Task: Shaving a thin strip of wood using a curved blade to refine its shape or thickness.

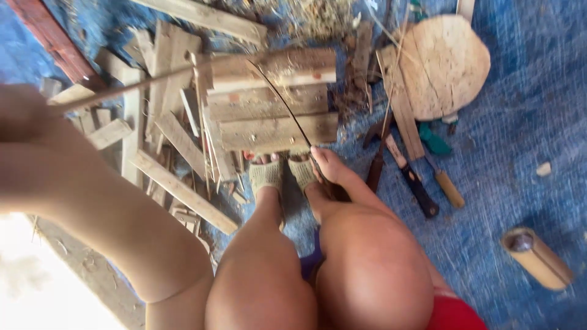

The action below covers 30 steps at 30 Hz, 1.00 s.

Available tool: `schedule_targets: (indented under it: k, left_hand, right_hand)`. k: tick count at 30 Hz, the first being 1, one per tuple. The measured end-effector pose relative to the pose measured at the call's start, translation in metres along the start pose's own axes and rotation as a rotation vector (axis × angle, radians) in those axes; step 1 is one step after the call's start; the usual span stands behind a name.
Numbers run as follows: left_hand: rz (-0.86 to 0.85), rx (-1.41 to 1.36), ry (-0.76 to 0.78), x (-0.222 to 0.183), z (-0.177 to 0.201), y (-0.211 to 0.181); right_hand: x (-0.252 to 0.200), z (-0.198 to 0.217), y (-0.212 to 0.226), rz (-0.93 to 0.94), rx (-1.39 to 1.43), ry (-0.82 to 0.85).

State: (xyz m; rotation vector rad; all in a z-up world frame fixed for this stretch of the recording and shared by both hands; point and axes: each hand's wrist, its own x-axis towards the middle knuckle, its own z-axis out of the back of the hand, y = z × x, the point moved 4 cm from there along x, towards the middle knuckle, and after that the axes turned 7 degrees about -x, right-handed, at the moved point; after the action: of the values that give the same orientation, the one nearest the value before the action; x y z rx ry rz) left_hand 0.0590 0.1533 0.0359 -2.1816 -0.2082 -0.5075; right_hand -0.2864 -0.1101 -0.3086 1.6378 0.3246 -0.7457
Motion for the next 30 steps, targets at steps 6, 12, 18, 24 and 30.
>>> schedule_targets:
  k: [6, 12, 18, 24, 30]
  left_hand:
    - [0.077, 0.258, -0.049, -0.024, -0.096, -0.001]
    - [0.187, 0.162, -0.112, -0.034, -0.103, 0.067]
    - [0.073, 0.345, 0.191, -0.044, -0.111, 0.114]
    - [-0.020, 0.511, 0.166, -0.051, -0.111, 0.133]
    - [0.195, 1.119, 0.369, -0.080, -0.053, 0.205]
  right_hand:
    - [-0.008, 0.011, 0.008, -0.007, 0.096, 0.050]
    - [-0.012, 0.025, 0.028, 0.093, 0.124, 0.066]
    - [-0.018, 0.025, 0.046, 0.114, 0.118, 0.066]
    - [-0.019, 0.023, 0.051, 0.115, 0.058, 0.052]
    - [-0.016, 0.026, 0.044, 0.135, 0.104, 0.057]
